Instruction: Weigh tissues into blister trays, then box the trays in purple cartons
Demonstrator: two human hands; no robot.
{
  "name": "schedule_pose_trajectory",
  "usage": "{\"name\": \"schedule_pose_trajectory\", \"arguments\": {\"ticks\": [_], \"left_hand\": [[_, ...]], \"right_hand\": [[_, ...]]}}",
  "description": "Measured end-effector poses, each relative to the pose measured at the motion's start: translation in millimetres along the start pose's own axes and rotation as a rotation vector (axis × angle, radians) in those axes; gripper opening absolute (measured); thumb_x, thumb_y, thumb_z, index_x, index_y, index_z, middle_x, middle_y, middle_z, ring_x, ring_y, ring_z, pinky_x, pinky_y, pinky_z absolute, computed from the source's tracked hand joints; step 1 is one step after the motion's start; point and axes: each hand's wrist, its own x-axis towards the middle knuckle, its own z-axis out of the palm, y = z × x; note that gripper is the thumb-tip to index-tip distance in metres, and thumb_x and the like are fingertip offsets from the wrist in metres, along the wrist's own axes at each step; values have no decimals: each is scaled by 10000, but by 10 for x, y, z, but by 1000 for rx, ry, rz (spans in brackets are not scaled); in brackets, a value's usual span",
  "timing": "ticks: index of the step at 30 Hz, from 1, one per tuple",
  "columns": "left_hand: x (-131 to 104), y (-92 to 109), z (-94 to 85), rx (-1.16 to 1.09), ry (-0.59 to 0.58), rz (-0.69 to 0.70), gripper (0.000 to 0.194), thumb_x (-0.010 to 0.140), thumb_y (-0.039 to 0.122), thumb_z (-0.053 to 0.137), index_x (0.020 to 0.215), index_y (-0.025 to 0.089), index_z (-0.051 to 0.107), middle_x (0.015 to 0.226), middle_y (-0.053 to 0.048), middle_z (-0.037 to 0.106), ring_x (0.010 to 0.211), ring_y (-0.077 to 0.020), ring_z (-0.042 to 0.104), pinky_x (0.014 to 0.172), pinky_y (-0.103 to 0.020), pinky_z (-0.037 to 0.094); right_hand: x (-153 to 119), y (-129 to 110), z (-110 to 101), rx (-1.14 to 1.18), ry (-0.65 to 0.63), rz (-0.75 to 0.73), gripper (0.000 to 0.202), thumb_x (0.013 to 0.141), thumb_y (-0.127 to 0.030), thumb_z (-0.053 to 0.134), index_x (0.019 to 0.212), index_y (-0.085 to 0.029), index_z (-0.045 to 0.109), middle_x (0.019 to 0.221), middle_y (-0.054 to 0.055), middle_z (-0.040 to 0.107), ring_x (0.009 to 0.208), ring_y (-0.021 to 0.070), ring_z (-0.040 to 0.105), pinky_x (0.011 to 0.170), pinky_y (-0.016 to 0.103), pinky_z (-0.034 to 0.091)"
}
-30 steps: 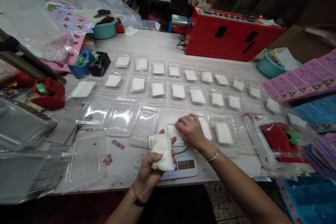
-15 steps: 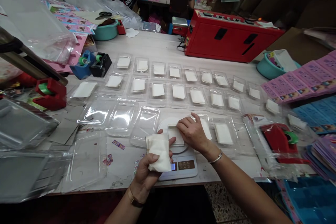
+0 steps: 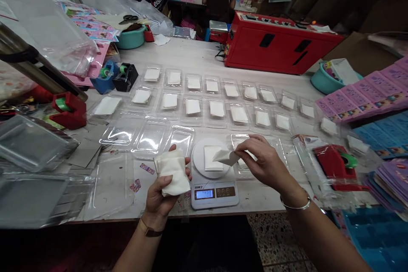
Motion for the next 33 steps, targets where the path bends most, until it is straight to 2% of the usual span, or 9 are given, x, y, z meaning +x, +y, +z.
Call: {"name": "schedule_pose_trajectory", "arguments": {"ticks": [6, 14, 26, 30, 33], "left_hand": [[-12, -29, 20, -6, -8, -13, 1022, 636, 176, 761, 1532, 283, 281, 1096, -105, 721, 848, -198, 679, 825, -327, 566], [-7, -50, 0, 17, -28, -31, 974, 659, 184, 727, 1524, 325, 302, 1116, -79, 713, 865, -200, 673, 837, -346, 559], [-2, -55, 18, 21, -30, -23, 976, 652, 189, 741, 1518, 303, 306, 1117, -95, 715, 869, -196, 676, 849, -334, 551], [-3, -44, 24, 12, -35, -23, 986, 660, 179, 734, 1525, 308, 279, 1118, -96, 714, 862, -196, 674, 834, -339, 552], [-10, -37, 30, 3, -47, -31, 1030, 656, 180, 740, 1540, 289, 224, 1133, -120, 715, 848, -193, 671, 819, -331, 551]], "right_hand": [[-44, -41, -104, 5, -2, 15, 132, 969, -186, 527, 892, -243, 618, 756, -16, 677, 690, 161, 602, 912, 389, 446], [-24, -69, -106, 35, 2, 21, 148, 977, -197, 522, 872, -247, 613, 739, -20, 673, 649, 155, 594, 933, 401, 446], [-38, -62, -111, 34, -32, 36, 152, 990, -208, 512, 868, -238, 598, 756, -21, 682, 673, 149, 605, 954, 389, 423], [-20, -50, -87, 74, -68, 40, 173, 997, -222, 502, 858, -230, 605, 750, -17, 674, 671, 147, 594, 918, 370, 428], [22, 16, 0, 148, -140, 89, 176, 988, -236, 512, 842, -221, 610, 747, -10, 666, 684, 151, 573, 824, 342, 444]]}}
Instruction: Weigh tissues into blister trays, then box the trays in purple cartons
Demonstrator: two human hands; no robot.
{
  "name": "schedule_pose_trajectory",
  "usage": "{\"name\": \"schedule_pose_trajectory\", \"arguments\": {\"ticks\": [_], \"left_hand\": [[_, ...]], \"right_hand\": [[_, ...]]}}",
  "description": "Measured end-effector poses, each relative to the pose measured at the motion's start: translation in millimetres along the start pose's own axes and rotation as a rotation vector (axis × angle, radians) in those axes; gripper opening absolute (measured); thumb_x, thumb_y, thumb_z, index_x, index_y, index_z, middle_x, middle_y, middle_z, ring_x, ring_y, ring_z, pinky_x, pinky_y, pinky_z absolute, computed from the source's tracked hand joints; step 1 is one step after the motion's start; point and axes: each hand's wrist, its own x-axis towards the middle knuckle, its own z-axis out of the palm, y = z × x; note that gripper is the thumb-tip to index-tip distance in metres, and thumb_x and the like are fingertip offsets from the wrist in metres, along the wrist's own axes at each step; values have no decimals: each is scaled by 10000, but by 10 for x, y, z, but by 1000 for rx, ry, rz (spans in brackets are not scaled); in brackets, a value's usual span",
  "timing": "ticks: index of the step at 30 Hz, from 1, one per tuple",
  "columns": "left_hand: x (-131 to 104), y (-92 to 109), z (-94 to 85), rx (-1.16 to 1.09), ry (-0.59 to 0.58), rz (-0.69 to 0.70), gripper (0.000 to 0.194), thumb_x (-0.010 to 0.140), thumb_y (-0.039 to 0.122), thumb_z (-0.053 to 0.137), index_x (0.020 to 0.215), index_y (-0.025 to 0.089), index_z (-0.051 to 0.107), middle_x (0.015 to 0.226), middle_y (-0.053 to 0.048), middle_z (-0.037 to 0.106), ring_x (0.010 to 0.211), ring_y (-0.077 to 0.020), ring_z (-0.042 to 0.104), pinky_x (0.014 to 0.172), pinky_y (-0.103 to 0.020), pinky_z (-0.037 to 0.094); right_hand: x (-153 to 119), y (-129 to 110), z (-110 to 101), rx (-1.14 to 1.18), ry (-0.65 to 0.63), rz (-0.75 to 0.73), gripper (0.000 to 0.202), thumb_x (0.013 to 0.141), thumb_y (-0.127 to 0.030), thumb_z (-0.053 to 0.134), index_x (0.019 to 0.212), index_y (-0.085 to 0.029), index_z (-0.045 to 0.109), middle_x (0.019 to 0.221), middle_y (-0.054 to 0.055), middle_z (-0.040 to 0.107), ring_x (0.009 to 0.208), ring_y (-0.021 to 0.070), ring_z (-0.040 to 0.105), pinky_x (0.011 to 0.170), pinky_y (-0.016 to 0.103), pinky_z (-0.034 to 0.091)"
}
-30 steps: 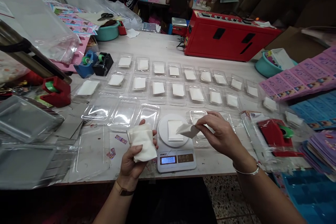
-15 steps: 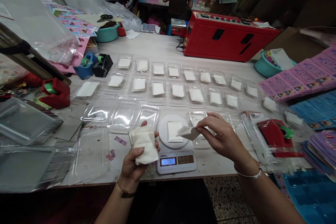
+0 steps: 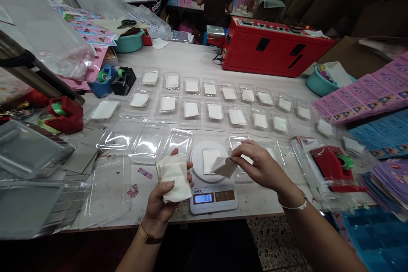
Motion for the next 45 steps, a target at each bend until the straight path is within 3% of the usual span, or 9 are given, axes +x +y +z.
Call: {"name": "schedule_pose_trajectory", "arguments": {"ticks": [5, 10, 16, 27, 29, 33, 38, 45], "left_hand": [[13, -83, 4, -31, -64, -75, 1081, 657, 192, 746, 1551, 288, 148, 1272, -168, 670, 837, -174, 667, 806, -309, 546], [64, -255, -8, -65, -116, -165, 1035, 677, 190, 726, 1545, 304, 174, 1345, -157, 631, 847, -171, 668, 808, -315, 540], [124, -347, 5, -69, -91, -205, 1069, 661, 182, 731, 1549, 266, 142, 1381, -189, 606, 835, -170, 669, 800, -318, 535], [215, -428, 22, -108, -3, -244, 1124, 633, 164, 741, 1564, 248, 117, 1379, -187, 606, 812, -181, 673, 777, -328, 543], [205, -428, 33, -110, 9, -249, 1110, 634, 161, 736, 1563, 241, 134, 1378, -187, 606, 824, -186, 675, 786, -334, 545], [197, -425, 54, -116, 13, -251, 1134, 634, 160, 740, 1569, 238, 103, 1378, -198, 604, 817, -179, 673, 777, -323, 545], [197, -423, 53, -106, 19, -250, 1111, 649, 162, 726, 1570, 255, 113, 1370, -179, 613, 840, -190, 672, 798, -341, 539], [208, -431, 36, -104, 17, -248, 1074, 652, 156, 719, 1563, 270, 162, 1342, -156, 634, 847, -193, 674, 798, -339, 536]], "right_hand": [[203, 229, 216, 33, -160, 151, 134, 933, -207, 563, 825, -213, 642, 774, 13, 696, 758, 175, 602, 715, 298, 436], [385, 418, 421, -45, -263, 219, 155, 889, -117, 573, 789, -200, 658, 689, -11, 671, 631, 139, 577, 609, 248, 380], [430, 465, 538, -162, -279, 172, 182, 892, -85, 574, 760, -194, 637, 672, -23, 655, 611, 129, 546, 692, 278, 354], [341, 540, 715, -408, -206, 16, 178, 958, -164, 531, 822, -180, 646, 849, 80, 635, 798, 214, 500, 721, 337, 319], [327, 560, 735, -442, -191, -18, 156, 950, -136, 525, 931, -177, 675, 833, 79, 629, 783, 217, 483, 718, 343, 315], [298, 580, 744, -523, -149, -163, 391, 898, -14, 496, 1199, -214, 647, 819, 56, 617, 751, 204, 461, 719, 339, 323], [258, 601, 746, -399, -106, -184, 293, 905, -46, 515, 1085, -205, 683, 991, 94, 645, 897, 230, 512, 775, 355, 390], [241, 584, 780, -336, -25, -166, 181, 970, -167, 512, 1024, -201, 681, 1001, 101, 654, 908, 235, 533, 777, 371, 410]]}}
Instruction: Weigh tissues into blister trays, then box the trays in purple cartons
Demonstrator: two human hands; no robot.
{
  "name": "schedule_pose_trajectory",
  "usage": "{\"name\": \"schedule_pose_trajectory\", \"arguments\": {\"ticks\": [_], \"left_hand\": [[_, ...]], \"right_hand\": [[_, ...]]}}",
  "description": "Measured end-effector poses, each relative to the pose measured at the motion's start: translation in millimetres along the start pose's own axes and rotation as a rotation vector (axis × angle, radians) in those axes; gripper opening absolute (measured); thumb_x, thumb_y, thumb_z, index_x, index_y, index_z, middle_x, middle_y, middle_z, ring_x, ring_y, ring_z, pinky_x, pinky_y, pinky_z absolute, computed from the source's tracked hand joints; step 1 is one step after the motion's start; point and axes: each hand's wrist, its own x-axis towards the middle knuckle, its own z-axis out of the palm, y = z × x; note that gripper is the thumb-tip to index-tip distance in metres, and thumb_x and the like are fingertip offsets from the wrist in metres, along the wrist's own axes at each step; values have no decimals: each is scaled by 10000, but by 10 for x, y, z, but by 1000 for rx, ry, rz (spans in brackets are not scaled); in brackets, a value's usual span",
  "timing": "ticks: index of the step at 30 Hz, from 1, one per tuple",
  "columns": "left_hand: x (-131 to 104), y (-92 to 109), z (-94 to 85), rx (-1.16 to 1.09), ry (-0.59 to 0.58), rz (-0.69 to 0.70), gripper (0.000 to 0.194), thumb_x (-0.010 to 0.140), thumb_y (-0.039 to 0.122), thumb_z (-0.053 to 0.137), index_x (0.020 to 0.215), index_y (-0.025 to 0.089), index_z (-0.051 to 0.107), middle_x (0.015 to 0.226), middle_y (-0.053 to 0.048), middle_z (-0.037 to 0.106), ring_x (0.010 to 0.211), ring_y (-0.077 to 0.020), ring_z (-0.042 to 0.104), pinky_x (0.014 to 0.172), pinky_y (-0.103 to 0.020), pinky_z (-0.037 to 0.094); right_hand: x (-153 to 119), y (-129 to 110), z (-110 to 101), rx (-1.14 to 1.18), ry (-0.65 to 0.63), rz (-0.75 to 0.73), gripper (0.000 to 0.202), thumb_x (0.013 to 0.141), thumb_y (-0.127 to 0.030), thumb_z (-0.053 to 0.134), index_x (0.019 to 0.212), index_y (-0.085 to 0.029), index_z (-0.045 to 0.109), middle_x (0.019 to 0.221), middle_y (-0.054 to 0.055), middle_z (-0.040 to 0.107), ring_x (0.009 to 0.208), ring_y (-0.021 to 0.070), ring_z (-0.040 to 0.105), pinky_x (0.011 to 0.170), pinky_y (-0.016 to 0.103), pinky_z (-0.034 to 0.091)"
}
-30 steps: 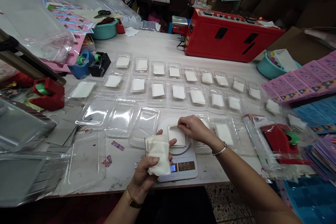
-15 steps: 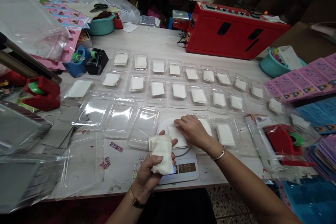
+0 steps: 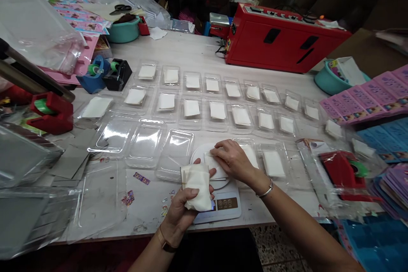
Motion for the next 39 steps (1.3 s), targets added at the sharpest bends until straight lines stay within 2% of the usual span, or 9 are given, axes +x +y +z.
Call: {"name": "schedule_pose_trajectory", "arguments": {"ticks": [6, 12, 16, 22, 26, 32, 36, 39], "left_hand": [[9, -23, -29, 28, -1, -2, 1064, 649, 169, 728, 1560, 268, 188, 1355, -151, 631, 906, -238, 701, 855, -384, 544], [3, -18, -14, 49, 10, -5, 1108, 645, 182, 743, 1571, 262, 140, 1346, -143, 641, 993, -279, 695, 926, -423, 522], [5, -16, -7, 34, 16, -2, 1129, 644, 183, 741, 1575, 251, 105, 1341, -156, 642, 952, -260, 699, 904, -408, 525], [-30, -19, -7, 5, -13, 5, 1076, 650, 173, 726, 1560, 271, 161, 1317, -143, 655, 840, -189, 675, 816, -344, 537], [-120, 73, -15, 8, -60, 58, 1092, 639, 206, 747, 1558, 256, 161, 1289, -165, 665, 822, -184, 652, 781, -324, 533], [-180, 294, -37, 45, 6, 174, 1119, 652, 205, 768, 1569, 277, 131, 1173, -123, 714, 838, -189, 644, 809, -314, 530], [-152, 311, -79, 70, 5, 166, 1051, 690, 198, 728, 1567, 286, 156, 1234, -120, 690, 870, -188, 650, 847, -314, 521], [-144, 243, -78, 74, -48, 105, 1054, 690, 208, 724, 1566, 288, 143, 1279, -135, 669, 863, -186, 656, 824, -312, 529]], "right_hand": [[38, -46, 27, 30, -28, 53, 142, 961, -169, 541, 875, -190, 653, 935, 83, 656, 862, 218, 532, 755, 350, 385], [44, -74, 36, 16, -39, 36, 171, 958, -139, 502, 857, -187, 633, 932, 83, 655, 852, 216, 523, 763, 356, 386], [34, -63, 42, 0, -44, 4, 163, 945, -113, 491, 873, -172, 625, 959, 96, 654, 853, 218, 504, 775, 359, 381], [-3, -78, -40, -51, -4, -80, 204, 927, -67, 455, 865, -182, 612, 941, 94, 643, 854, 223, 483, 804, 362, 367], [-51, -95, -157, 7, 8, -46, 194, 952, -85, 429, 863, -191, 566, 871, 78, 643, 799, 214, 496, 790, 353, 374], [-82, -55, -309, 145, -41, 63, 142, 979, -135, 457, 888, -205, 540, 805, 38, 643, 738, 187, 546, 757, 329, 386], [-32, -48, -223, -4, -91, 25, 149, 967, -114, 466, 885, -197, 559, 820, 42, 642, 750, 188, 532, 741, 323, 365], [7, -57, -110, -95, -112, -10, 181, 950, -89, 469, 849, -189, 582, 829, 63, 632, 748, 202, 488, 714, 329, 331]]}}
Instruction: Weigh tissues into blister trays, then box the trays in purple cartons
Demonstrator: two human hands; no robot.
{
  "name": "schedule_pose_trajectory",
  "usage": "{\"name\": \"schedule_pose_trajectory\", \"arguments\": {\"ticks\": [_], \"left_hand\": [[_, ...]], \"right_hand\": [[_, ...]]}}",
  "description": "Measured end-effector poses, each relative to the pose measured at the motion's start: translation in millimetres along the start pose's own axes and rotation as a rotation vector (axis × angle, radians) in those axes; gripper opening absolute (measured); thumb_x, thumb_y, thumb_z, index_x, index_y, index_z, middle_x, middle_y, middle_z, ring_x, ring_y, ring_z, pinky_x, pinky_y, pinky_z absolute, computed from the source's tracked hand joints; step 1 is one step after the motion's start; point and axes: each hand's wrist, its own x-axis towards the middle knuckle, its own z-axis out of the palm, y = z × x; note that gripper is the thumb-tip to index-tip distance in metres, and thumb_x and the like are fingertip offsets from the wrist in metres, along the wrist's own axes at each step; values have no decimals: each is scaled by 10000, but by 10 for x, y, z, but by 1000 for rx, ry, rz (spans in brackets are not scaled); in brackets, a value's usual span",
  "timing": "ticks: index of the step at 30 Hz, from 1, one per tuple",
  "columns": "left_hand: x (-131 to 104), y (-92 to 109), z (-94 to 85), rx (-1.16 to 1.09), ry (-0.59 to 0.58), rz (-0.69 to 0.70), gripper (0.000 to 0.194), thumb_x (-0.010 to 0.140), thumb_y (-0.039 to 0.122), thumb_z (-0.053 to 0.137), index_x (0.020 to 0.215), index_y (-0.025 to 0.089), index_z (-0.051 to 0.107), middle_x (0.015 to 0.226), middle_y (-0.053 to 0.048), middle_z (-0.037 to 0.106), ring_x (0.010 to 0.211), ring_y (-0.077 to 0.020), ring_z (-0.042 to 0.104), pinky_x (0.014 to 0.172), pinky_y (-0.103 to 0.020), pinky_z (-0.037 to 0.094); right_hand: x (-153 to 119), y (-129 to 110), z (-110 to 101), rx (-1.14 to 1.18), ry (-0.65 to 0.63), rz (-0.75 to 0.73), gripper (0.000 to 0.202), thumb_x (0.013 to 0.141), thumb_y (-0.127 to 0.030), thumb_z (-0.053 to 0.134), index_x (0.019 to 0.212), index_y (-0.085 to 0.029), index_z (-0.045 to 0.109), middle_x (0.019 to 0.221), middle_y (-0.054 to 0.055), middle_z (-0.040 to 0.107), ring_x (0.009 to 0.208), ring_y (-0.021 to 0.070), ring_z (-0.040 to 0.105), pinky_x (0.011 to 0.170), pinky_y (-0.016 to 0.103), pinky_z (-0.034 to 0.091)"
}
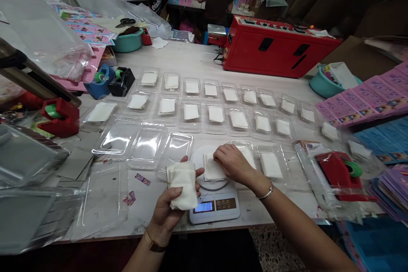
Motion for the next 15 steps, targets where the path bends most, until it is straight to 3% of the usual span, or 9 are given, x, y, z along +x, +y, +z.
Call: {"name": "schedule_pose_trajectory", "arguments": {"ticks": [6, 15], "left_hand": [[21, -195, 85, -25, -12, -98, 1106, 671, 177, 725, 1574, 258, 92, 1334, -175, 641, 824, -181, 673, 785, -316, 543], [49, -273, 58, -12, 65, -117, 1046, 661, 184, 738, 1562, 268, 212, 1358, -159, 625, 857, -207, 691, 814, -348, 546]], "right_hand": [[21, -17, 95, -46, 2, -15, 132, 949, -121, 526, 895, -177, 632, 861, 76, 628, 793, 218, 469, 727, 335, 304], [-3, -25, 189, -19, 63, 41, 87, 954, -161, 570, 913, -174, 646, 875, 69, 634, 815, 214, 490, 763, 342, 307]]}}
